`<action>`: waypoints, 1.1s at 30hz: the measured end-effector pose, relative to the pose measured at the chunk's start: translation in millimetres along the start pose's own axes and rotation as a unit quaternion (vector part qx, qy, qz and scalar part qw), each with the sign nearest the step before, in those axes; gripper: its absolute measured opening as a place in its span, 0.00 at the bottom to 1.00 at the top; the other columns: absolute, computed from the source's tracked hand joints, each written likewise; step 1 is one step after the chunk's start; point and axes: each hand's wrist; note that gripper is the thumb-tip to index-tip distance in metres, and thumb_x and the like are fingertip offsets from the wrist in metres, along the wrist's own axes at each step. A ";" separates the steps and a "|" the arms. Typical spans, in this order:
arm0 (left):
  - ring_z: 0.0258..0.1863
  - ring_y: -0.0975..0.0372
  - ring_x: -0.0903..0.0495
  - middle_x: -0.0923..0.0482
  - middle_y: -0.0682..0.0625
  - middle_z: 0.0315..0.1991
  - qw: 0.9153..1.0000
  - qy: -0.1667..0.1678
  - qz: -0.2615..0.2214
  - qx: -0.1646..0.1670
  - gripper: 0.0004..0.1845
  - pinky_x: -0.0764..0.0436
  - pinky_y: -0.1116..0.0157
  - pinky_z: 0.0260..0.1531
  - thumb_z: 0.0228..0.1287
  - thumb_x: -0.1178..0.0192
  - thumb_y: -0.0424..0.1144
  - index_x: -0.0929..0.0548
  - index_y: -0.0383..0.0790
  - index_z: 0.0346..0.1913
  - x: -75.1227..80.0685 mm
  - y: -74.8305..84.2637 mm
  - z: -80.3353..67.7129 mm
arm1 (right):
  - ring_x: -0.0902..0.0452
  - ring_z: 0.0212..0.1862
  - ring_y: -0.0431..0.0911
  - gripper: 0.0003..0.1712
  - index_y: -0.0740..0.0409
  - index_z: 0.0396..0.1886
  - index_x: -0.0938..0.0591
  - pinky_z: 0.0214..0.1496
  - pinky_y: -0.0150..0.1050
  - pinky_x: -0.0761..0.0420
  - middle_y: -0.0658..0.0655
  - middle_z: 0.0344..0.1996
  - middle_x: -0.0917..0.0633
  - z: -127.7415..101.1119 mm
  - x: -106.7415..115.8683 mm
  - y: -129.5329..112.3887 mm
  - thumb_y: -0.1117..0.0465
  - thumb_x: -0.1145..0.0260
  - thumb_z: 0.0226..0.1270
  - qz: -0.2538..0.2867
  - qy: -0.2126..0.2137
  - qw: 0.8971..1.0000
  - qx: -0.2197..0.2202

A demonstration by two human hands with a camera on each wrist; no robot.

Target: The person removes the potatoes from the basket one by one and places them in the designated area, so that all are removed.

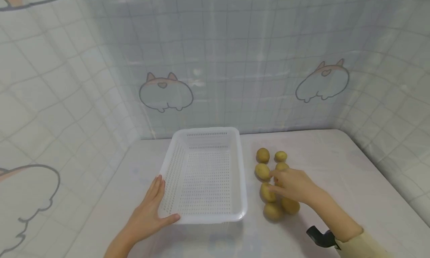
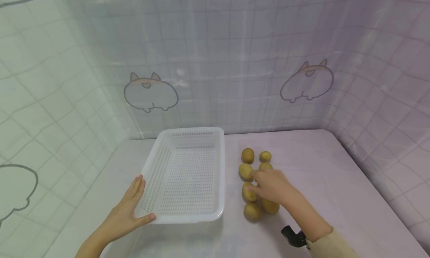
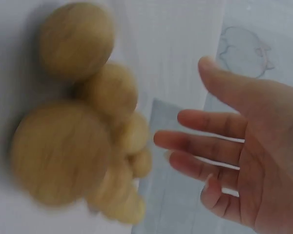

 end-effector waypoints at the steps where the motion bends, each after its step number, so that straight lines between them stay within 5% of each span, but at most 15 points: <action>1: 0.69 0.57 0.69 0.70 0.47 0.71 1.000 0.000 0.000 0.001 0.59 0.44 0.43 0.58 0.45 0.40 0.66 0.55 0.29 0.68 -0.5 -0.5 0.0 | 0.32 0.25 0.35 0.18 0.49 0.36 0.20 0.24 0.33 0.31 0.42 0.26 0.22 3.9 -0.7 -3.5 0.42 0.37 0.54 0.001 0.005 1.000 0.002; 6: 0.69 0.57 0.69 0.70 0.46 0.71 1.000 0.002 -0.001 0.003 0.58 0.45 0.44 0.59 0.46 0.39 0.64 0.55 0.29 0.68 -1.8 -0.9 1.4 | 0.30 0.27 0.39 0.14 0.48 0.34 0.22 0.23 0.33 0.33 0.46 0.26 0.22 25.8 -1.7 -21.1 0.44 0.37 0.57 -0.007 0.029 0.999 0.014; 11: 0.69 0.57 0.69 0.70 0.45 0.71 1.000 0.005 -0.001 0.000 0.55 0.45 0.44 0.59 0.50 0.39 0.59 0.56 0.29 0.68 -1.8 -0.5 2.7 | 0.27 0.23 0.39 0.18 0.49 0.48 0.22 0.14 0.32 0.32 0.48 0.38 0.19 47.2 4.5 -38.5 0.50 0.39 0.60 -0.015 0.043 0.999 -0.019; 16: 0.69 0.57 0.69 0.68 0.45 0.71 1.000 0.016 0.008 -0.010 0.49 0.44 0.44 0.58 0.58 0.44 0.56 0.56 0.29 0.69 -2.1 -0.8 2.8 | 0.23 0.41 0.51 0.20 0.53 0.53 0.24 0.37 0.46 0.23 0.55 0.48 0.20 65.6 7.8 -48.1 0.52 0.40 0.61 -0.055 0.075 0.996 -0.014; 18: 0.70 0.57 0.69 0.68 0.45 0.71 1.000 0.018 0.004 -0.009 0.44 0.44 0.43 0.58 0.62 0.48 0.54 0.56 0.30 0.69 -1.5 -0.5 2.8 | 0.29 0.54 0.55 0.23 0.55 0.56 0.26 0.49 0.53 0.29 0.58 0.54 0.23 71.3 8.5 -51.0 0.52 0.40 0.62 -0.069 0.088 0.994 -0.002; 25: 0.69 0.52 0.68 0.67 0.41 0.71 1.000 -0.001 0.026 0.010 0.42 0.53 0.40 0.59 0.65 0.56 0.57 0.56 0.29 0.69 2.1 10.4 3.2 | 0.53 0.67 0.61 0.34 0.54 0.68 0.42 0.61 0.64 0.48 0.62 0.67 0.44 81.3 11.7 -58.0 0.45 0.49 0.67 -0.101 0.052 0.993 -0.036; 33: 0.68 0.45 0.70 0.64 0.35 0.69 0.995 -0.093 0.036 0.020 0.44 0.75 0.35 0.53 0.63 0.61 0.63 0.48 0.26 0.66 17.9 63.4 15.4 | 0.67 0.69 0.61 0.39 0.54 0.71 0.52 0.60 0.68 0.62 0.61 0.70 0.55 82.3 4.0 -54.1 0.41 0.56 0.68 -0.097 0.010 0.993 -0.071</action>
Point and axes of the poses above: each hand's wrist, its own z-axis towards the middle knuckle, its own x-axis out of the back of the hand, y = z × x
